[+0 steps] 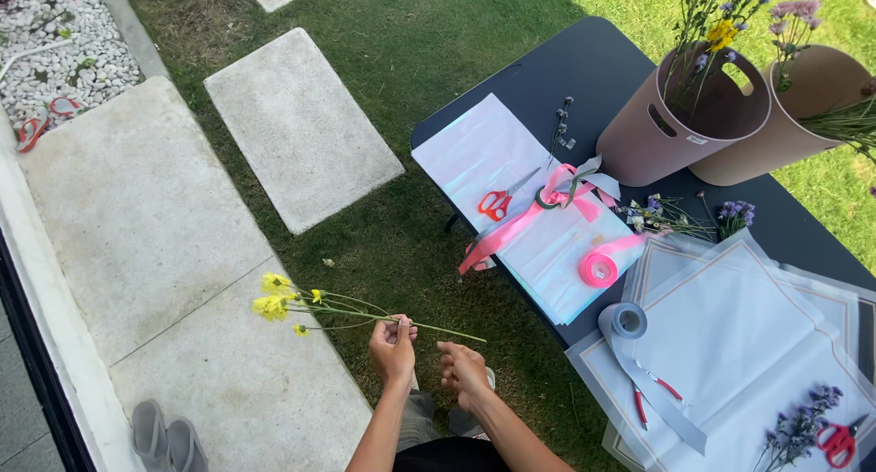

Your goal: The person selects flowers from containers, trims the ends of the stems with shears, and wraps tape around the stems to secure the bundle.

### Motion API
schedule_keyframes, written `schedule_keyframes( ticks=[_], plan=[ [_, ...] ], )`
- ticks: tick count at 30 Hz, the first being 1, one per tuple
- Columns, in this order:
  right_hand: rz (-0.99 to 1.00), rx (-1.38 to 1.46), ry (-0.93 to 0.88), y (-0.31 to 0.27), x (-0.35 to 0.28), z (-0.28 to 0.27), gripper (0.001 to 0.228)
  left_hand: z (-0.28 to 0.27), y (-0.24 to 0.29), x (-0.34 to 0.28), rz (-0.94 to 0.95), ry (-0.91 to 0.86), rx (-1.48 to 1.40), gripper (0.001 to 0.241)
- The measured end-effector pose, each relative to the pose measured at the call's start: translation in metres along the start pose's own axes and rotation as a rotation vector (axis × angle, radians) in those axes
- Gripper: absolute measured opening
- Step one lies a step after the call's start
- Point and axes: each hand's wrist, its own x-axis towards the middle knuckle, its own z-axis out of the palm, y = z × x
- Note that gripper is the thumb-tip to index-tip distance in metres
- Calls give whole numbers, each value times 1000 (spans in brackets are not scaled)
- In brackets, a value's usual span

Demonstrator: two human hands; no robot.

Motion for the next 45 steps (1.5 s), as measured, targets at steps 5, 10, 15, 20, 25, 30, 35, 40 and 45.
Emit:
schedule_keyframes(
  ticks=[5, 10, 15, 20, 25, 30, 35, 40, 45],
  plan=[
    [-189, 42, -11, -27, -24, 8, 42, 13, 56, 4, 137, -213, 192, 14],
    [41, 472, -62, -22, 4, 33, 16, 28, 64, 16, 195, -309, 220, 9],
    [32, 541, 75, 2, 25, 31, 30, 17, 49, 36, 224, -385, 278, 10],
    [79, 646, -10, 3, 16, 32, 26, 12, 50, 33, 244, -444, 332, 10],
    [-132, 296, 256, -9, -49, 37, 9, 12, 78, 18, 418, -609, 460, 12],
    [-616, 46, 308, -41, -69, 9, 12, 40, 89, -8, 649, -702, 407, 11],
    [-1042, -150, 336, -98, -109, -7, 13, 68, 99, -46, 751, -779, 409, 18],
    [-980, -4, 485, -149, -128, -22, 32, 106, 93, -81, 842, -753, 361, 47],
    [-972, -163, 496, -166, -116, -61, 35, 129, 88, -107, 856, -759, 319, 53]
  ],
)
